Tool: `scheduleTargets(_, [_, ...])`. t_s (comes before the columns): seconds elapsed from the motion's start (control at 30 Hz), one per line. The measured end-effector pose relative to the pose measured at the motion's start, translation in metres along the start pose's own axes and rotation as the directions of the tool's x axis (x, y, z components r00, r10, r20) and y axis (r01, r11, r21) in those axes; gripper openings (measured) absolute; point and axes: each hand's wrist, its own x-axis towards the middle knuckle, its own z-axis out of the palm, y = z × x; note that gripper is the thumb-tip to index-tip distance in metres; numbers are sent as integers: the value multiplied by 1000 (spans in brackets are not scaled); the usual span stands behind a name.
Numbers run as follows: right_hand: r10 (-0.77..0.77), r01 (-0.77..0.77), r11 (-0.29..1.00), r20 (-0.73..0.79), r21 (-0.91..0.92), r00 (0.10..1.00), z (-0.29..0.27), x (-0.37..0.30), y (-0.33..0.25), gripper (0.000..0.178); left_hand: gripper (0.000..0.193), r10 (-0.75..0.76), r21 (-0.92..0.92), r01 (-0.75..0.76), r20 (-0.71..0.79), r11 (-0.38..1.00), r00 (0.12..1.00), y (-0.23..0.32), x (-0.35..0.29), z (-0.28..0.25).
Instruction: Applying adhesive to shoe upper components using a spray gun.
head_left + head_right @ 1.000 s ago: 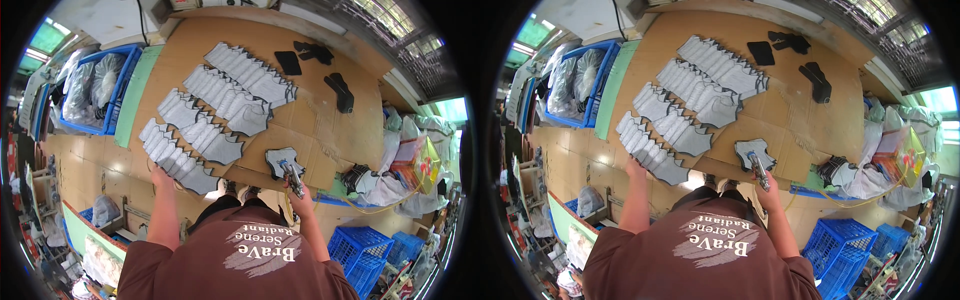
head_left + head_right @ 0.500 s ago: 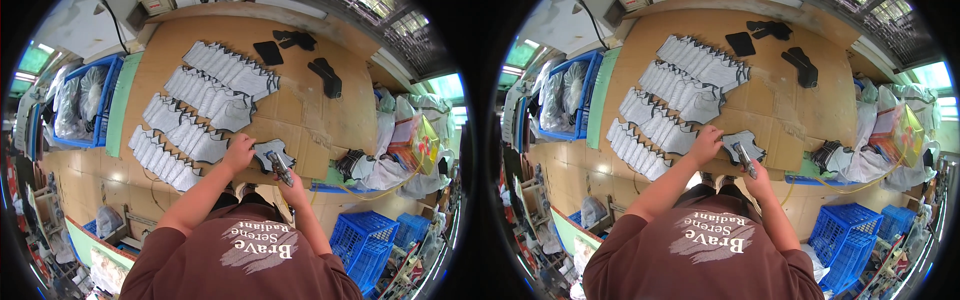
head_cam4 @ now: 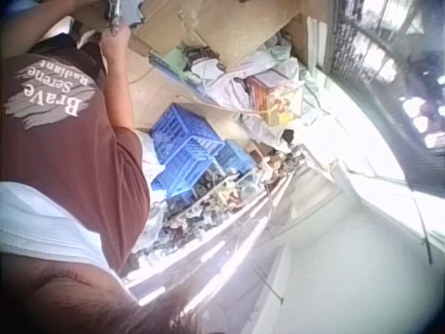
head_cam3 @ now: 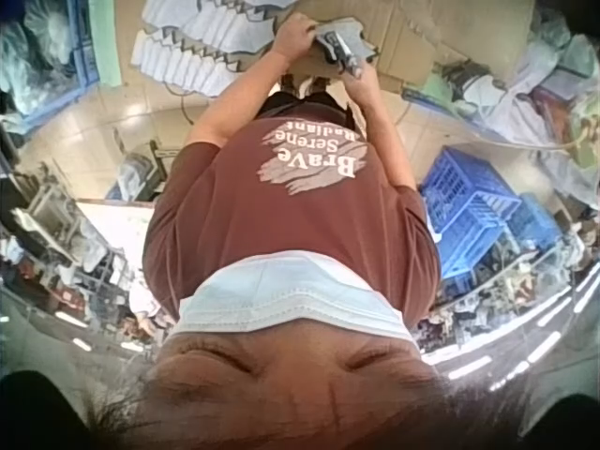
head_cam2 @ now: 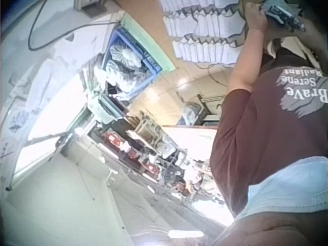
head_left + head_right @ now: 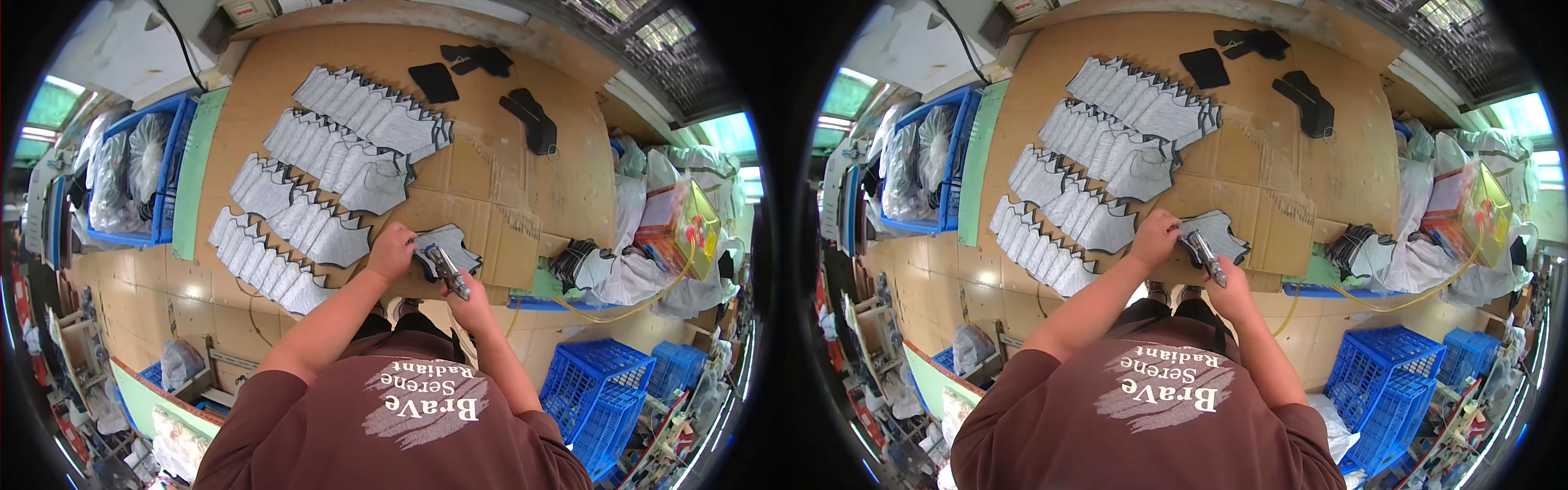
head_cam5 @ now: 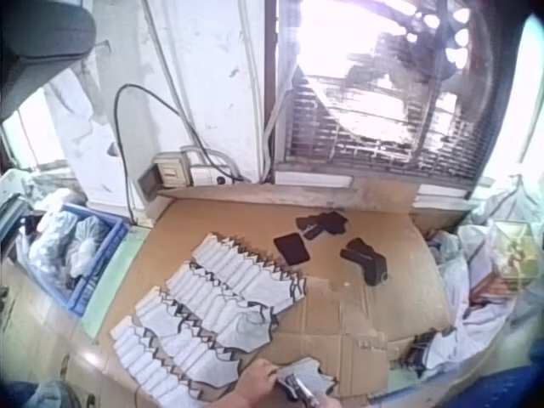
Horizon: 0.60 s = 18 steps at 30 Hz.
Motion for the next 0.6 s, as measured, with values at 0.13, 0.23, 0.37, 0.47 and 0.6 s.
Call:
scheduleTargets(0.13, [-3, 3, 1000, 5, 14, 1000, 1, -1, 1, 7, 15, -16, -9, 16, -7, 1000, 1000, 1, -1, 0])
scheduleTargets(0.23, [4, -4, 1000, 5, 27, 1000, 1, 0, 7, 6, 14, -24, -17, 24, 6, 1000, 1000, 2, 0, -1])
scheduleTargets(0.37, [23, -21, 999, -53, 40, 998, -2, -1, 5, 8, 14, -56, -46, 57, 14, 997, 998, 2, 0, -1])
scheduleTargets(0.47, [39, -35, 998, -85, 43, 996, -7, -3, 1, 10, 14, -48, -36, 49, 14, 998, 999, 1, 0, -1])
scheduleTargets(0.6, [18, -9, 998, -150, 62, 988, -15, -5, 11, 12, 14, -36, -38, 36, -2, 999, 999, 1, 1, 1])
